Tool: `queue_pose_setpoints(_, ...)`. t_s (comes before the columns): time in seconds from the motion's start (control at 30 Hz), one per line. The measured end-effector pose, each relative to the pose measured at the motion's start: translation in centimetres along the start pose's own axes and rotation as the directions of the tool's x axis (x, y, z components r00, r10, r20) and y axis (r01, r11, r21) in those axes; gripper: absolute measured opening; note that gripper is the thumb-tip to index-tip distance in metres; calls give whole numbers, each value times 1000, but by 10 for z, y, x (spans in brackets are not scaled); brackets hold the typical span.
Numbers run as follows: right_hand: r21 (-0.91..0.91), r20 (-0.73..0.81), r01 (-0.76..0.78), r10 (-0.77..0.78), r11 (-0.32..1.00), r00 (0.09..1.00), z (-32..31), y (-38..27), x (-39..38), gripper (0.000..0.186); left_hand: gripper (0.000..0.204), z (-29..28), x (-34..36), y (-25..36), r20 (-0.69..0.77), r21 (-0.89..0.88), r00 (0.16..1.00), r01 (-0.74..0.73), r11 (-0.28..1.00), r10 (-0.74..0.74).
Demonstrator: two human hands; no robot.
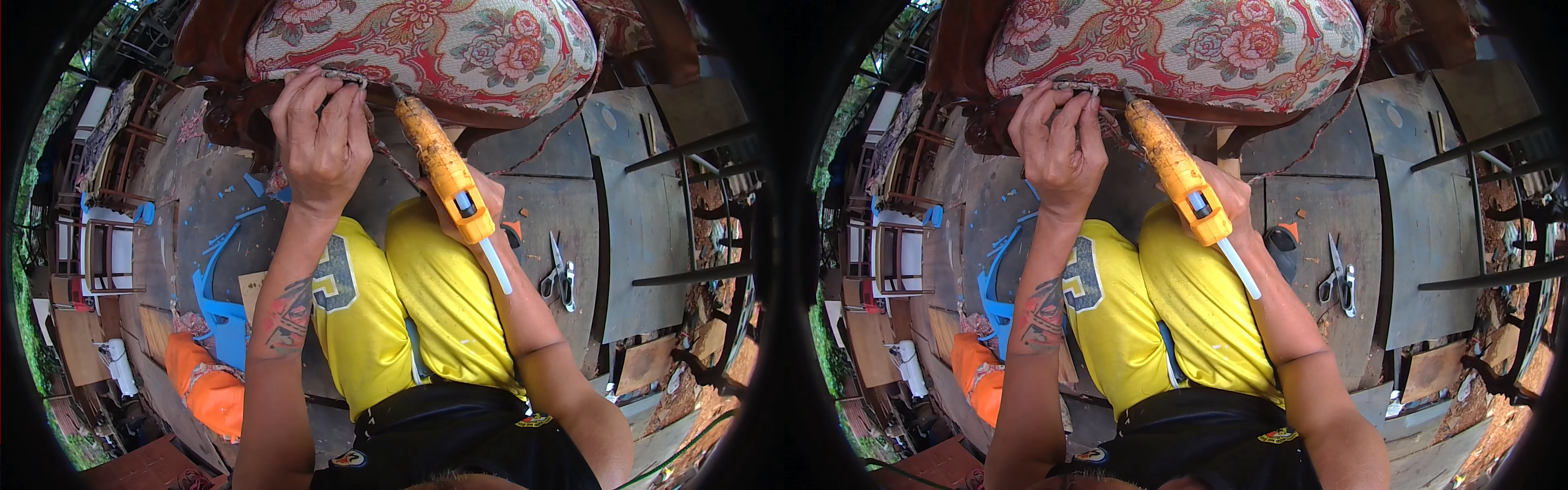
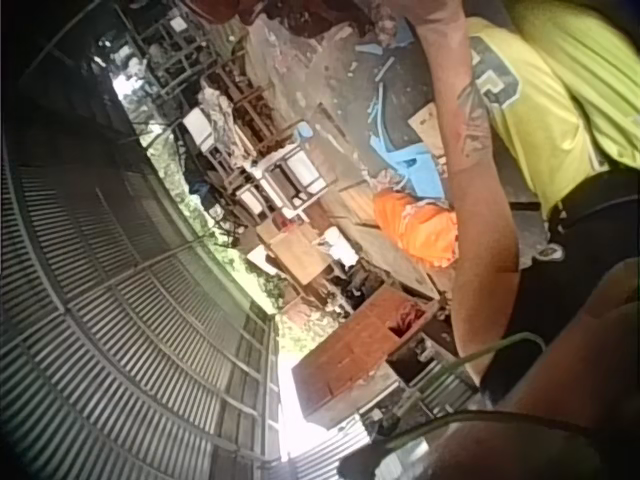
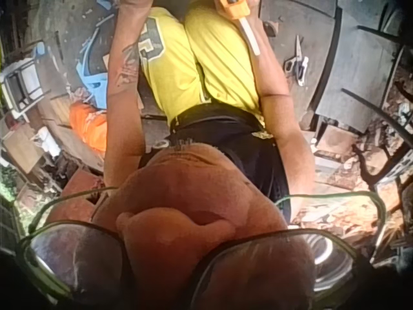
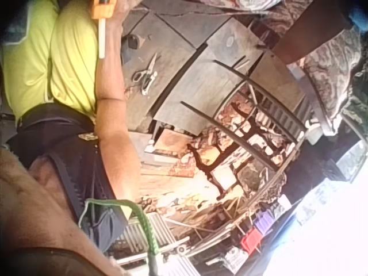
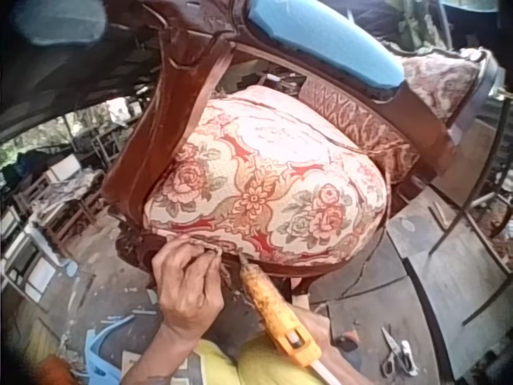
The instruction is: Applying adhesive and decorative trim to a chair frame using a hot glue gun.
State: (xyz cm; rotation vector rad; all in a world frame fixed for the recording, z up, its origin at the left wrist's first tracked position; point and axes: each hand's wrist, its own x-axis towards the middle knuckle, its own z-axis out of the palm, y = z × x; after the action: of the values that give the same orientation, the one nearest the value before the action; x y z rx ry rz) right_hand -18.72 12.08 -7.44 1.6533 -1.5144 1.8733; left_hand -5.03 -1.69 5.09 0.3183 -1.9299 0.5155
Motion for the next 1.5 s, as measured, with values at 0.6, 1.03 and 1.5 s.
queue_pose_setpoints(0.6,-34,48,-9,11,999,999,-6,1,-5,49,23,0,0,-1,-1,-5,1000,-1,1000,1)
queue_pose_setpoints(1.03,-41,49,-20,22,999,999,-10,2,-9,45,21,-1,0,1,7,23,1000,8,1000,-8)
queue_pose_setpoints(1.5,-121,42,-13,18,993,999,-14,2,-11,42,20,0,0,1,9,21,1000,17,1000,-17)
